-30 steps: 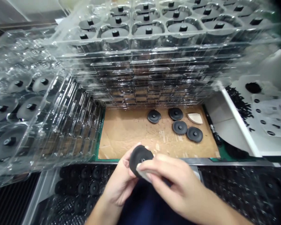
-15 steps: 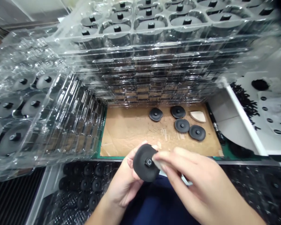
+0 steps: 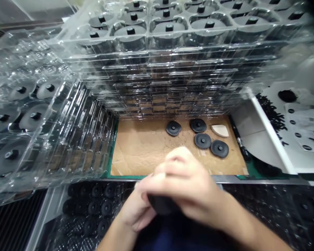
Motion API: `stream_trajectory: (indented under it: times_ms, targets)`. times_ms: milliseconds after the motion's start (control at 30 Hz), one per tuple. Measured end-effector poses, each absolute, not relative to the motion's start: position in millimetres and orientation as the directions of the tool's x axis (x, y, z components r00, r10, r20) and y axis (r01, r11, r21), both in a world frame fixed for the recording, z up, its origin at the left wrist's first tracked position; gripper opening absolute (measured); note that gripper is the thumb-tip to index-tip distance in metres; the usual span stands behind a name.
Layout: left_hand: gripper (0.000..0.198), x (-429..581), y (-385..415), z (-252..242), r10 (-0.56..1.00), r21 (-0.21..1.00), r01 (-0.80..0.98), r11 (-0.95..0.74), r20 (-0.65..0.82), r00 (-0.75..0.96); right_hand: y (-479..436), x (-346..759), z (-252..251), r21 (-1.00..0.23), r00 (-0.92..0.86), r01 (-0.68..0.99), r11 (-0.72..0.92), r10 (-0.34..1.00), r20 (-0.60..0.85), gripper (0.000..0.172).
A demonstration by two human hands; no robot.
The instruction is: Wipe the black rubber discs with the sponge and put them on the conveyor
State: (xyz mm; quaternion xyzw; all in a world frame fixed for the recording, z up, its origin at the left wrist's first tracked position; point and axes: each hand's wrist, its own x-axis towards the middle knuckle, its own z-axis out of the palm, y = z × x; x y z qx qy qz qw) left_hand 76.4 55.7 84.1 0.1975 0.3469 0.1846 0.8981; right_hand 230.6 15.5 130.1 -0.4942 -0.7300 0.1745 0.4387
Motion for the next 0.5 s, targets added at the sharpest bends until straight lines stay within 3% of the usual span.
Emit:
stream_trajectory:
  times_ms: [100,200,300,500]
  targets:
    - [0.040,76,59,84,0.438,0.430,-0.225,0.875,-0.499,0.748,17,248,102,-0.820,0.147,0.560,0.115,0.961,0.235,0.026]
    - [0.044,74,61,83,0.442,0.395,-0.267,0.879,-0.464,0.768,12,257,60,-0.838,0.297,0.516,-0.178,0.955,-0.020,0.030]
    - [0.053,72,62,82,0.446,0.377,-0.282,0.882,-0.477,0.758,-2,249,21,-0.799,0.329,0.541,-0.261,0.941,-0.084,0.022]
    - [0.061,75,66,80,0.462,0.370,-0.298,0.880,-0.520,0.719,-32,223,-9,-0.715,0.418,0.594,-0.368,0.901,-0.117,0.038]
